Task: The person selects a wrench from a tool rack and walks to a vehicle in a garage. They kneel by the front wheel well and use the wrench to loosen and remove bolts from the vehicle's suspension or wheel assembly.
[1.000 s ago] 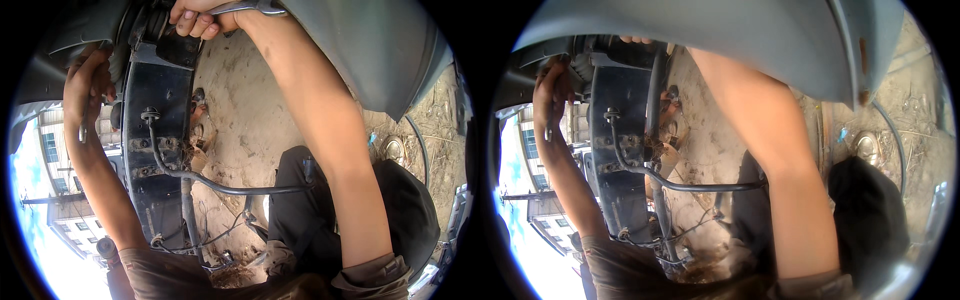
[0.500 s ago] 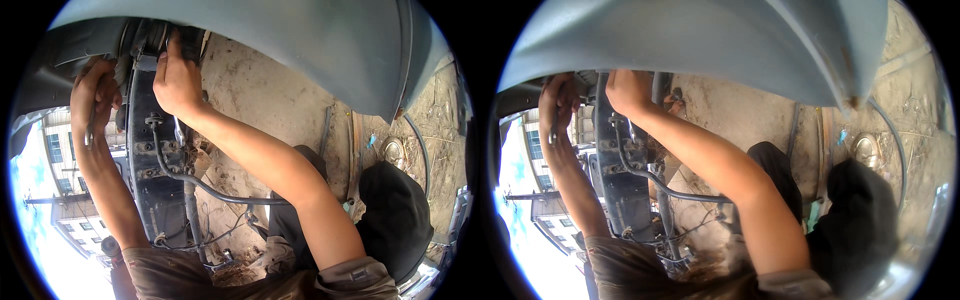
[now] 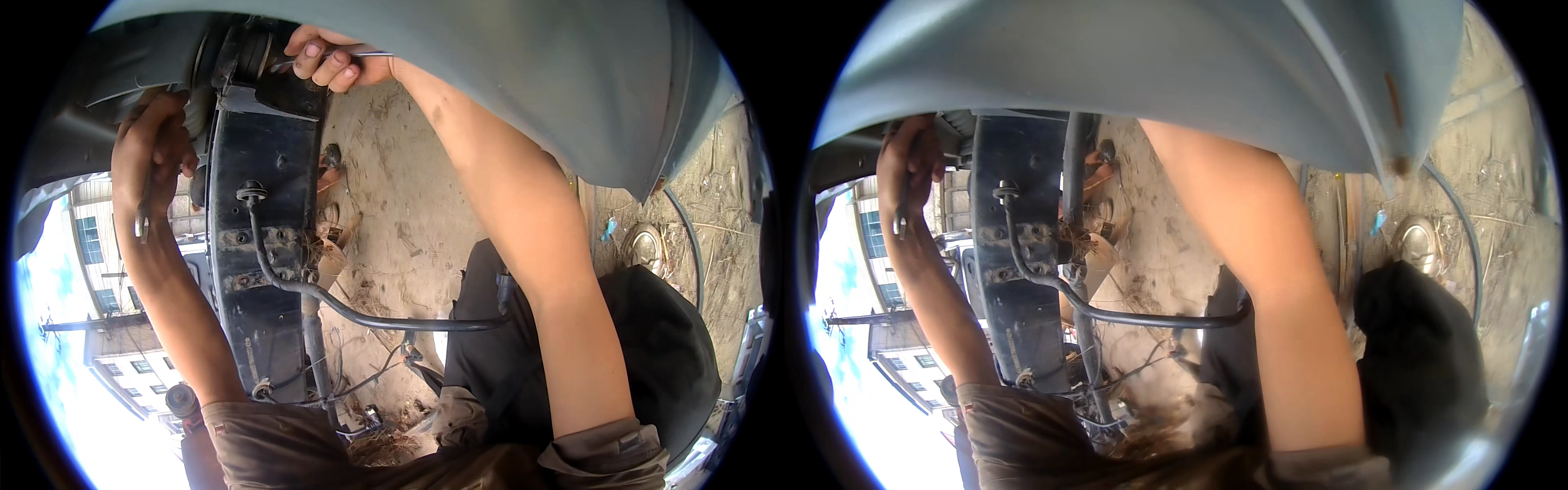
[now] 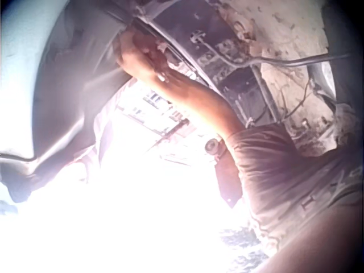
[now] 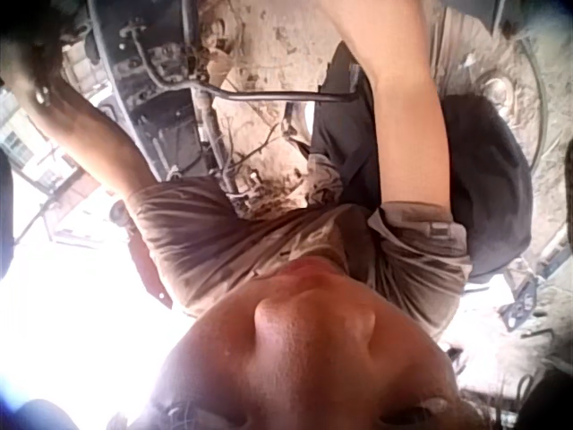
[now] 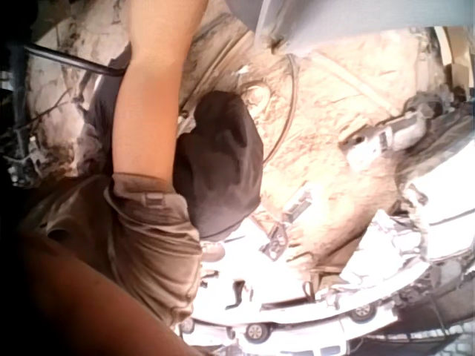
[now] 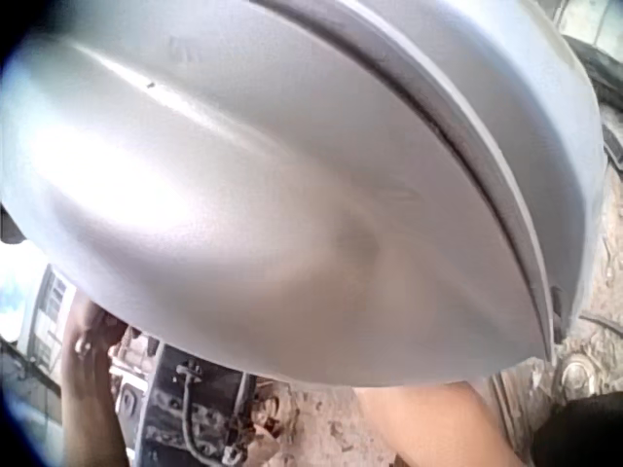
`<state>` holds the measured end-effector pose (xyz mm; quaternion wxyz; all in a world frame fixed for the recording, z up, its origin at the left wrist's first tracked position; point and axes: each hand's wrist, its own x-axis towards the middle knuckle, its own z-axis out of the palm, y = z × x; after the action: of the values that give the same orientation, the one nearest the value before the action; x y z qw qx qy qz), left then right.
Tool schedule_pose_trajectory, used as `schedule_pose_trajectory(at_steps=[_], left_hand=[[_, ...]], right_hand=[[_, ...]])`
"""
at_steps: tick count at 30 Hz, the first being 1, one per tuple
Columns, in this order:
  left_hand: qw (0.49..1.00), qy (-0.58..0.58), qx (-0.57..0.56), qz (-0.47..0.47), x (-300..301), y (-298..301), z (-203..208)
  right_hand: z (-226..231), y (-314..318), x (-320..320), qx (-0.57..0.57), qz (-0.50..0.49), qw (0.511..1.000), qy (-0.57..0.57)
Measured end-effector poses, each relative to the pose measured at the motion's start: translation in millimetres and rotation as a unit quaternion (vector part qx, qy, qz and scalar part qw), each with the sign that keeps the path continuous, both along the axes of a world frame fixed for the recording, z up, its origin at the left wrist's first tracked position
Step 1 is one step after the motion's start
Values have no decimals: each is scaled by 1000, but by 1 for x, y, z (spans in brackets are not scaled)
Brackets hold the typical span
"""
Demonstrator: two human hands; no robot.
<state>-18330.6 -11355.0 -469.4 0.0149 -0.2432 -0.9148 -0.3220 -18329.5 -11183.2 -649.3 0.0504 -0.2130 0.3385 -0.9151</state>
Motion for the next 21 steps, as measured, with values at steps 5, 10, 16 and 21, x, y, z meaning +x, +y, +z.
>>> schedule_pose_trajectory(at_steps=[5,10,16,21], left_hand=[[999,-6,29,-31,0,0,0],[999,-26,26,-18,-4,0,2],[998,-20,56,-6,-5,-5,0],[997,-33,68,19,6,12,-3]], right_hand=[[19,20,2,62,-30,997,35],[29,21,6,120,-83,988,59],[31,-41,30,337,-378,862,26],[12,-149,-5,109,-569,811,-79]])
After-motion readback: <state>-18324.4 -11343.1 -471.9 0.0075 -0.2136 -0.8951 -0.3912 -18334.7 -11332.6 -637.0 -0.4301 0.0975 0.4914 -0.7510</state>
